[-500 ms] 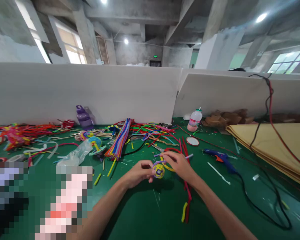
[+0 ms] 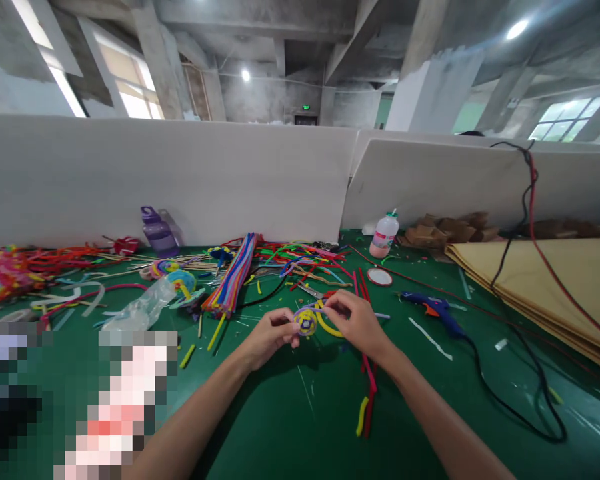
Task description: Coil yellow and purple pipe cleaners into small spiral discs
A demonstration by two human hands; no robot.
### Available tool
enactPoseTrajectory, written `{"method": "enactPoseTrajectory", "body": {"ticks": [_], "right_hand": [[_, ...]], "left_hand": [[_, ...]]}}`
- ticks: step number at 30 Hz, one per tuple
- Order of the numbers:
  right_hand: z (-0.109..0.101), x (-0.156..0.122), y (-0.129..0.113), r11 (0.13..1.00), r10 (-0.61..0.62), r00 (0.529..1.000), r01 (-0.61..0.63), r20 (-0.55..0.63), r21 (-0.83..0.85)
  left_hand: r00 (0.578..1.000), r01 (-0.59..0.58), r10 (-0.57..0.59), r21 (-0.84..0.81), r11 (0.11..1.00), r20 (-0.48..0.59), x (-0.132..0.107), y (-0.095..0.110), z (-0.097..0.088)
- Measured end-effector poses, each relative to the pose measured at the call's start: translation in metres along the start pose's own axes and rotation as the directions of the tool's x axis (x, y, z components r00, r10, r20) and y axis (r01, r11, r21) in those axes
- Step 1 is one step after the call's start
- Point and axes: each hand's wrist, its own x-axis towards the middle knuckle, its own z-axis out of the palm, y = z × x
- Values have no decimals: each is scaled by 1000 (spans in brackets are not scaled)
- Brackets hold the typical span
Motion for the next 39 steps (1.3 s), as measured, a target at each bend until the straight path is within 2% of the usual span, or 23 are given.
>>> {"method": "enactPoseTrajectory", "body": {"ticks": [6,12,22,29,34,39], "right_hand": [[-2,-1,-7,996,-2,1000,0,15,85],[-4,0,-9,970,73,995,-86,61,229],[-4,-1,-12,882,152,970,-219,189,418],[-4,0,-6,748,169,924,-347,343,565],[-3,-1,-5,743,212,908,-390,361,544],[3,-1,-6,756,314,901,-428,300,495]], "left_hand": [[998,-46,40,-129,991,-46,1,1,-5],[999,-41,37,-217,975,-23,-1,-1,-11],[999,-37,38,-199,979,5,-3,3,-4],[998,-17,23,-117,993,54,-6,1,-6],[999,-47,46,-118,992,-7,-4,2,-4],[991,-93,76,-154,984,-111,1,2,-3]]}}
